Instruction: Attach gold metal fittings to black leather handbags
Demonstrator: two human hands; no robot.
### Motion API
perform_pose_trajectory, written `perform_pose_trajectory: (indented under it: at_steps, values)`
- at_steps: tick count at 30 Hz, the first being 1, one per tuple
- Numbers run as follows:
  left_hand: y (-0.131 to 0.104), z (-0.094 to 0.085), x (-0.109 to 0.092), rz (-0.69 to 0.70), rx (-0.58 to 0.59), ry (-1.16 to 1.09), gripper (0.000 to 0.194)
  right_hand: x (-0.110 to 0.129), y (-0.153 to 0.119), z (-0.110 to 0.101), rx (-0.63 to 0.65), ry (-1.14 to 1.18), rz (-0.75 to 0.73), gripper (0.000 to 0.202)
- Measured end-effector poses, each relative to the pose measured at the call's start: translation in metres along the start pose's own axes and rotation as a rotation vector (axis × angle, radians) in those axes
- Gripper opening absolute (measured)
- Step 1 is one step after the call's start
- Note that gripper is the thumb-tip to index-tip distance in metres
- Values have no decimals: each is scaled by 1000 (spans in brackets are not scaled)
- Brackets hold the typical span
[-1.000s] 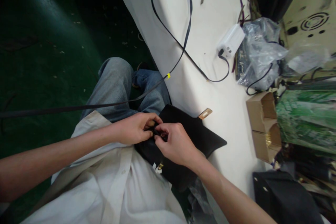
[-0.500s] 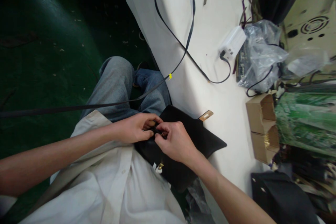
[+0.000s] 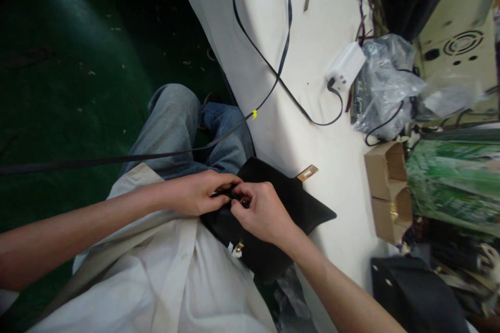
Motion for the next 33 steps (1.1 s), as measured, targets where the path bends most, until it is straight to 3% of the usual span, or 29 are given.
perform_pose_trajectory:
  at_steps: [6, 11, 16, 22, 33]
  values:
    - [0, 5, -1, -62, -133, -19, 43, -1, 0, 0, 26, 28, -21, 13]
    - [1, 5, -6, -113, -191, -1, 44, 0, 0, 1, -53, 21, -47, 16]
    - [3, 2, -6, -139, -187, -38, 42, 3, -1, 0, -75, 22, -60, 16]
    - [5, 1, -4, -142, -165, -88, 39, 4, -9, -3, 122, 91, -63, 13]
    - [5, -1, -12, -129, -95, -314, 40, 7, -8, -3, -68, 0, -108, 19]
Point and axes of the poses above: each hand's wrist, its own y-axis towards the middle knuckle, its own z-axis out of the palm, x = y × z, the point moved 5 cm from there along y, towards the middle knuckle, and after that the axes turned 15 degrees about z, right-handed, at the moved point
